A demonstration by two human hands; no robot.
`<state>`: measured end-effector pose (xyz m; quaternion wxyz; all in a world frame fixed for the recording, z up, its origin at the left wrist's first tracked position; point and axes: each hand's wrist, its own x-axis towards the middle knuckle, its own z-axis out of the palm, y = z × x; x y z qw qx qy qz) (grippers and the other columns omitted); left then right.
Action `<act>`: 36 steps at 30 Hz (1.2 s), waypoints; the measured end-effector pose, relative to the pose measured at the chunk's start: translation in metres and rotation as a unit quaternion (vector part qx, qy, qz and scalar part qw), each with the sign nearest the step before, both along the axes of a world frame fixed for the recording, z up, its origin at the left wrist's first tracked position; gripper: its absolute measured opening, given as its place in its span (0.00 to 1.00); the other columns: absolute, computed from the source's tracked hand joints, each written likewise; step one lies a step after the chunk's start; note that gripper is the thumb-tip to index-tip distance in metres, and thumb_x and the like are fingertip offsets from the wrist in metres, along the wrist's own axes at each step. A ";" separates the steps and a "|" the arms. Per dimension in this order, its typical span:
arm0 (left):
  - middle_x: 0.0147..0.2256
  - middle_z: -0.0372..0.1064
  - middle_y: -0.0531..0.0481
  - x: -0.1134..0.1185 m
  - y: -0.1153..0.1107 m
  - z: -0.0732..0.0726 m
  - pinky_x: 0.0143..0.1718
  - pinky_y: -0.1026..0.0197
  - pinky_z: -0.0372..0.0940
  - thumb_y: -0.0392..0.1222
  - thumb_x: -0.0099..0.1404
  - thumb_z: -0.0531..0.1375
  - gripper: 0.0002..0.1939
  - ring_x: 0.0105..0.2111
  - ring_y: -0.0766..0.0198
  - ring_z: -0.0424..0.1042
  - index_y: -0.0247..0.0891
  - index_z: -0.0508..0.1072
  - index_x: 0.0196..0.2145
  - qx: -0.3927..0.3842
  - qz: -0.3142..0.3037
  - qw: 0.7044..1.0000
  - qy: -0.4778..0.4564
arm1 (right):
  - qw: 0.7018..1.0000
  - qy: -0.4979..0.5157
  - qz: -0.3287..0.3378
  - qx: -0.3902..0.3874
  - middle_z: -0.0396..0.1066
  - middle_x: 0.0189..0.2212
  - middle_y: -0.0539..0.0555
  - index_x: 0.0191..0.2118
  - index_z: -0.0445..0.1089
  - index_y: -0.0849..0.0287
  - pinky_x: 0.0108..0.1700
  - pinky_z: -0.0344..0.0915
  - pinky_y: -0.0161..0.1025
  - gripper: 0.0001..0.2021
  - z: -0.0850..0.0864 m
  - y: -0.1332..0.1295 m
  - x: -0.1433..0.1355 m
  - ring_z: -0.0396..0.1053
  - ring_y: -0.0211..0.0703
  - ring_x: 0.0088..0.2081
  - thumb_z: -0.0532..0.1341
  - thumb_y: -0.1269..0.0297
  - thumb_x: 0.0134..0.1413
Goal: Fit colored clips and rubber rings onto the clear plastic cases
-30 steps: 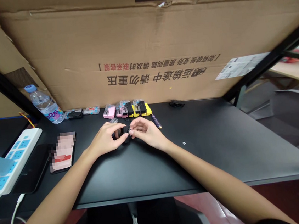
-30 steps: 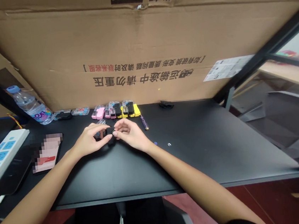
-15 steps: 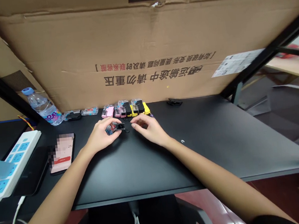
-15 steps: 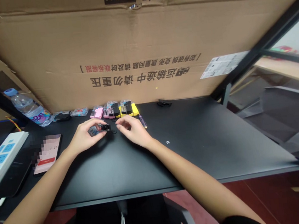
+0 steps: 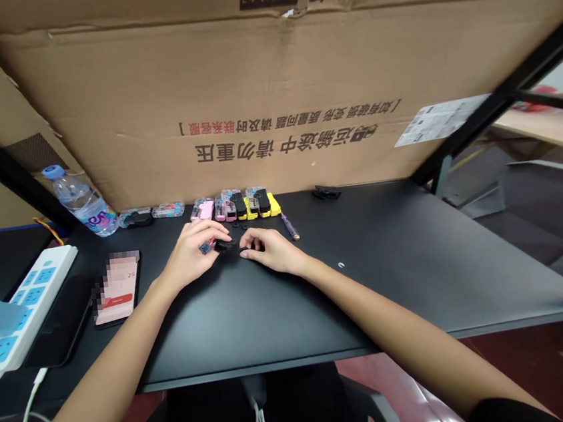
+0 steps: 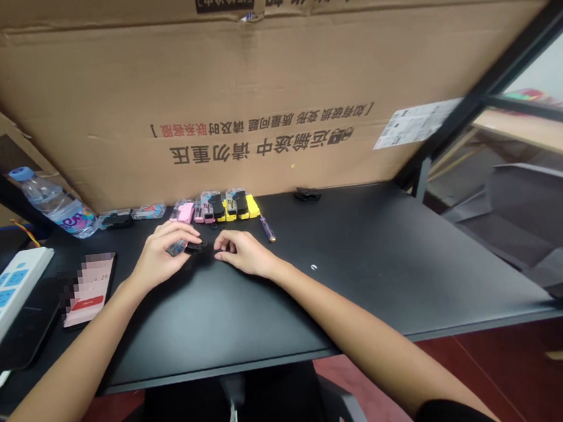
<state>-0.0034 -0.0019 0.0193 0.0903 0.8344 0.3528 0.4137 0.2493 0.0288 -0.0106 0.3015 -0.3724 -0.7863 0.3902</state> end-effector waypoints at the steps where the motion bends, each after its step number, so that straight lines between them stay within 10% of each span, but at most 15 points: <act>1: 0.46 0.83 0.47 0.000 0.000 0.000 0.55 0.50 0.65 0.28 0.67 0.63 0.11 0.49 0.56 0.81 0.42 0.81 0.41 0.004 -0.002 1.000 0.003 | 0.999 0.031 0.001 -0.034 0.75 0.32 0.51 0.40 0.77 0.57 0.40 0.68 0.42 0.10 0.002 -0.001 0.000 0.68 0.42 0.32 0.72 0.57 0.59; 8: 0.45 0.85 0.50 0.000 -0.002 0.001 0.56 0.49 0.63 0.28 0.67 0.63 0.12 0.46 0.56 0.80 0.43 0.81 0.41 0.019 0.001 0.999 0.028 | 0.952 0.229 -0.012 -0.204 0.78 0.32 0.51 0.40 0.78 0.57 0.43 0.74 0.43 0.20 0.018 -0.010 -0.005 0.74 0.41 0.34 0.79 0.49 0.49; 36: 0.46 0.85 0.53 0.004 -0.004 -0.003 0.53 0.47 0.64 0.28 0.68 0.61 0.16 0.43 0.56 0.76 0.47 0.85 0.42 0.043 -0.010 0.998 0.044 | 0.883 0.284 0.002 -0.375 0.78 0.31 0.49 0.37 0.82 0.59 0.40 0.73 0.36 0.18 0.017 -0.018 -0.008 0.75 0.36 0.33 0.83 0.58 0.43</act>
